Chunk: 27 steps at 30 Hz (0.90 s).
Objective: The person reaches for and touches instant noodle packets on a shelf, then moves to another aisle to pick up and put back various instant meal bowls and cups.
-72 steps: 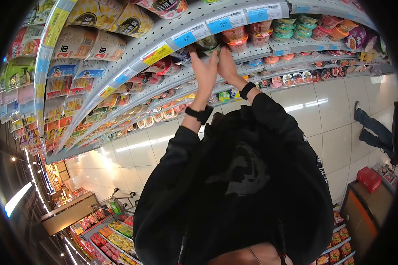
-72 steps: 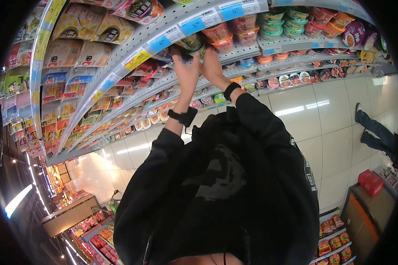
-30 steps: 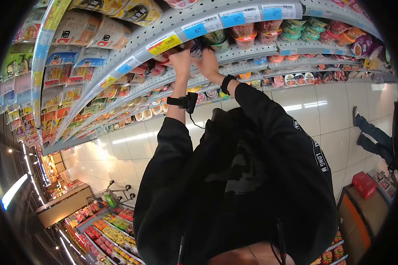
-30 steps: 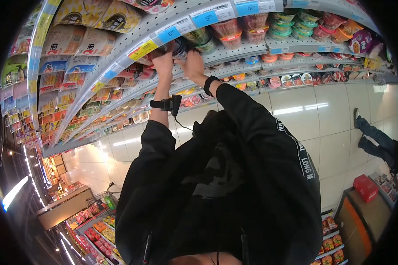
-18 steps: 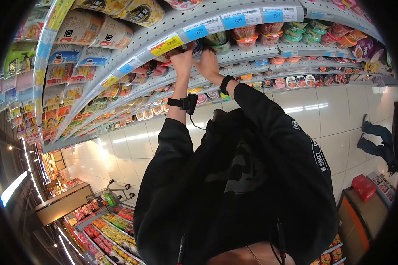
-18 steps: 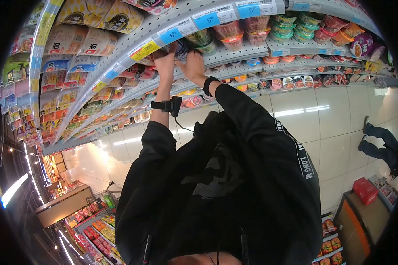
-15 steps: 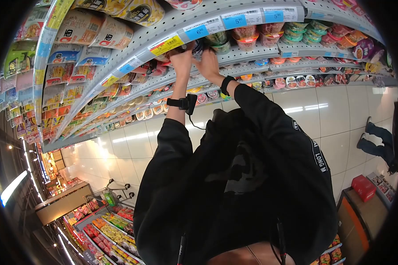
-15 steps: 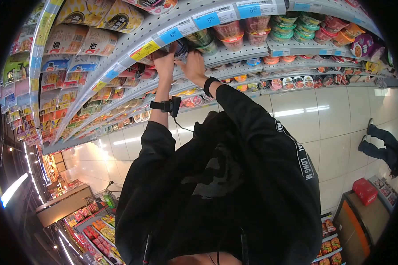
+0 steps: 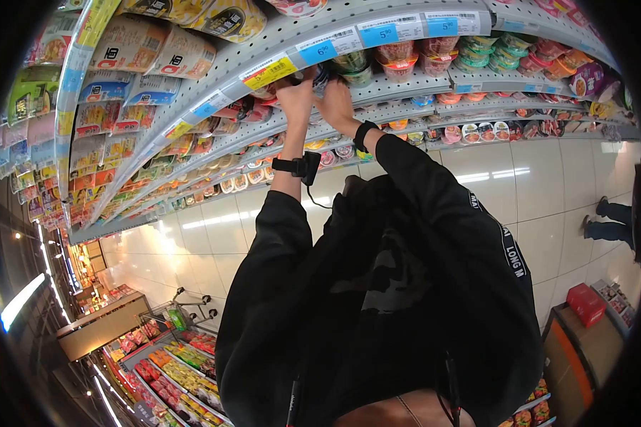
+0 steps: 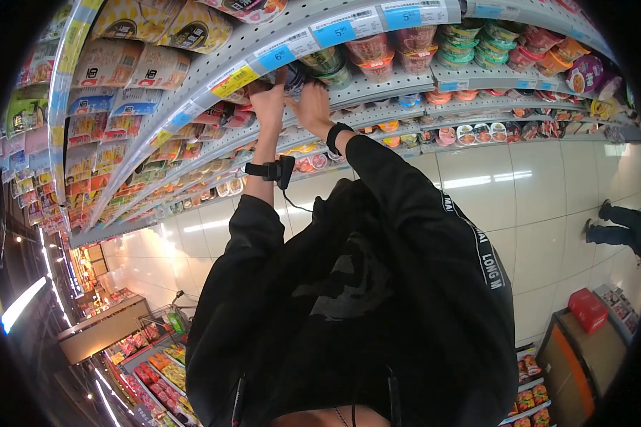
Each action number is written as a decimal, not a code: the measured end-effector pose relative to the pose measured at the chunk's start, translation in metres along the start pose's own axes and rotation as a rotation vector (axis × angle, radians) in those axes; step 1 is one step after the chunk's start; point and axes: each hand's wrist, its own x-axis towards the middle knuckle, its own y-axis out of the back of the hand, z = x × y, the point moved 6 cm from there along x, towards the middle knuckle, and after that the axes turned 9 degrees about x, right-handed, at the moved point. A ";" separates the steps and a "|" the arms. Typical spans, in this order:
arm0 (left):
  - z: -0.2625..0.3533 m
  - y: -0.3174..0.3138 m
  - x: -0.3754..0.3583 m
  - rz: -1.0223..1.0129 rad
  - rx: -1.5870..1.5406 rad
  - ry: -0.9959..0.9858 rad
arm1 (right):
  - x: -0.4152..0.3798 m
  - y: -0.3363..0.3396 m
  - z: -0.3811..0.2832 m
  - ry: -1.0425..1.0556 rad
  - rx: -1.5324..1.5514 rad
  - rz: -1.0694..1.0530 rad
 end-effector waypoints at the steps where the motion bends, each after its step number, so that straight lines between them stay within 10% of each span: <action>1: 0.002 0.000 0.000 -0.001 -0.055 -0.003 | 0.000 0.001 -0.001 0.022 0.000 0.019; 27: 0.004 0.010 -0.002 0.129 0.032 -0.059 | -0.008 -0.005 -0.007 -0.038 0.028 0.189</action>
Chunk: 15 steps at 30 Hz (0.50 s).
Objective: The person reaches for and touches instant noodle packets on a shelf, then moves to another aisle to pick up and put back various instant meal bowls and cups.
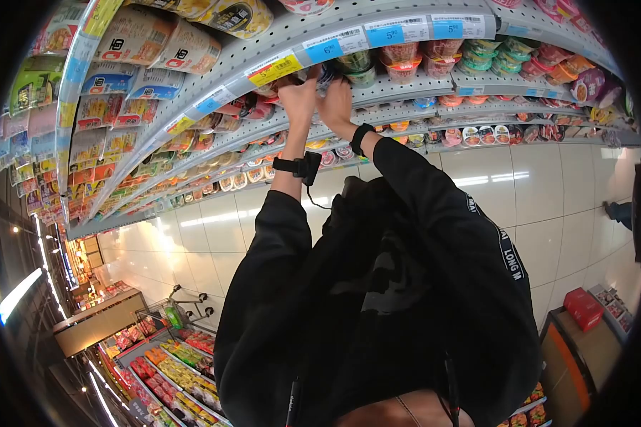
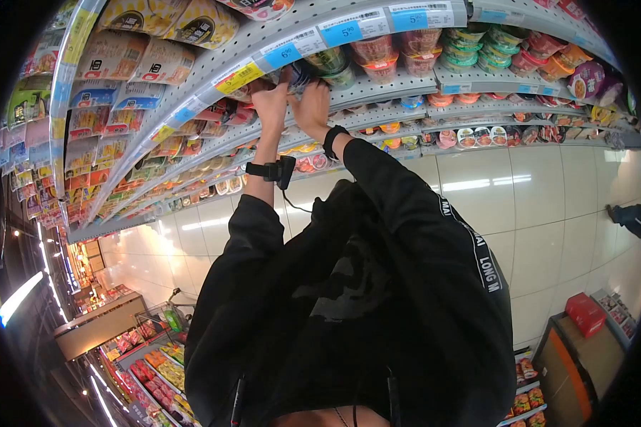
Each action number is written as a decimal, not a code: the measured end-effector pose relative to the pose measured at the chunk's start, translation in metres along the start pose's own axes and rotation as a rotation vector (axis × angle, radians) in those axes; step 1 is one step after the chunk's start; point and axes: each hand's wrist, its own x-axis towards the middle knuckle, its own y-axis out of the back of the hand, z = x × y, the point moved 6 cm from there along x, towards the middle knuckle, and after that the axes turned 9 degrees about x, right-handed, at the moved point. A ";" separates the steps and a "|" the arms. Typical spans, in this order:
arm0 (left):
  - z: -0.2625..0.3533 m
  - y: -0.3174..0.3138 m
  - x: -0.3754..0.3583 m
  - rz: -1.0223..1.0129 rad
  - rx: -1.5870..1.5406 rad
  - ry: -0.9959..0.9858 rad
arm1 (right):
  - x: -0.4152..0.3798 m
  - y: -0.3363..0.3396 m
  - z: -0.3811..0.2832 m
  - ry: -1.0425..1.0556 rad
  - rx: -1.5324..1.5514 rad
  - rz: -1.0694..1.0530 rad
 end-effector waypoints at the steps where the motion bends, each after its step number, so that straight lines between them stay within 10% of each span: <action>1: 0.001 0.001 0.000 0.004 0.003 -0.004 | 0.000 0.000 0.001 0.004 0.019 -0.003; 15: -0.004 -0.006 -0.013 -0.008 0.045 0.025 | -0.012 0.009 0.009 0.005 0.181 -0.178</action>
